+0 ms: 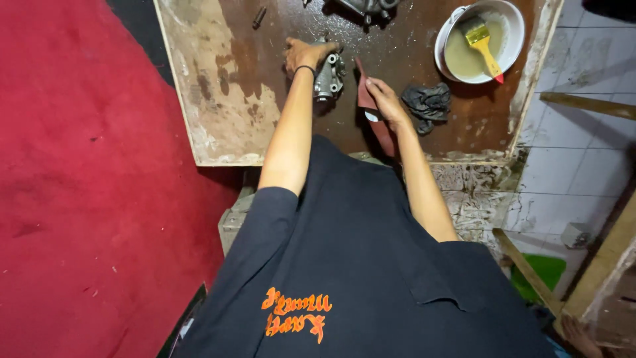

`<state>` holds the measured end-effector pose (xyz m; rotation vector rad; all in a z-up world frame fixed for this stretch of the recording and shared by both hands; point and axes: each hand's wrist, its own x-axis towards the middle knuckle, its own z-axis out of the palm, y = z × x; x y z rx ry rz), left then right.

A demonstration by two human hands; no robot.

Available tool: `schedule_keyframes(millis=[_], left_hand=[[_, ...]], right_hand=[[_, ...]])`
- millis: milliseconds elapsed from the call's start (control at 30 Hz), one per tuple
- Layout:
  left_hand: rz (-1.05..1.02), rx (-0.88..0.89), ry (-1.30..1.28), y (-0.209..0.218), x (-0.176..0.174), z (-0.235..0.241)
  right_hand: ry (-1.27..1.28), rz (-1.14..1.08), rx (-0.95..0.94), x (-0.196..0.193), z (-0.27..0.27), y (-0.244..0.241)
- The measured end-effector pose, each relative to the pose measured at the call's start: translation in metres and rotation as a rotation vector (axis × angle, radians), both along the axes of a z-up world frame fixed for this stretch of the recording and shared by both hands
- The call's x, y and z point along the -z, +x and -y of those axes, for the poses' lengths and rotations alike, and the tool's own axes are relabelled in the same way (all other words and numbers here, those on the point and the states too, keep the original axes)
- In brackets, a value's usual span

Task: Sanding and brushing a motorcycle engine cylinder head with cleaning fluid on a workbench.

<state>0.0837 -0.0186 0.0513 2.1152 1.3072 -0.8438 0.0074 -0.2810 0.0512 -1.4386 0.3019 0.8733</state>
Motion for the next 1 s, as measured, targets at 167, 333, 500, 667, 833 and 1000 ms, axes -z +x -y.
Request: schedule_keyframes(millis=[167, 333, 500, 667, 833, 1000], left_hand=[[-0.057, 0.171, 0.039, 0.001, 0.029, -0.008], [0.045, 0.257, 0.006, -0.017, -0.008, -0.003], [0.439, 0.391, 0.112, -0.046, -0.093, 0.019], [0.849, 0.238, 0.002, -0.067, -0.077, 0.032], [1.013, -0.034, -0.117, -0.091, -0.054, 0.046], [1.027, 0.111, -0.166, -0.088, -0.061, 0.048]], right_hand=[[-0.062, 0.007, 0.043, 0.001, -0.005, -0.008], [-0.032, -0.004, 0.091, -0.009, 0.002, -0.004], [0.010, 0.072, 0.201, 0.004, 0.022, -0.009], [0.033, 0.078, 0.276, -0.001, 0.024, -0.001], [-0.008, 0.159, 0.308, 0.000, 0.024, 0.010], [-0.204, 0.465, 0.105, -0.021, -0.020, 0.023]])
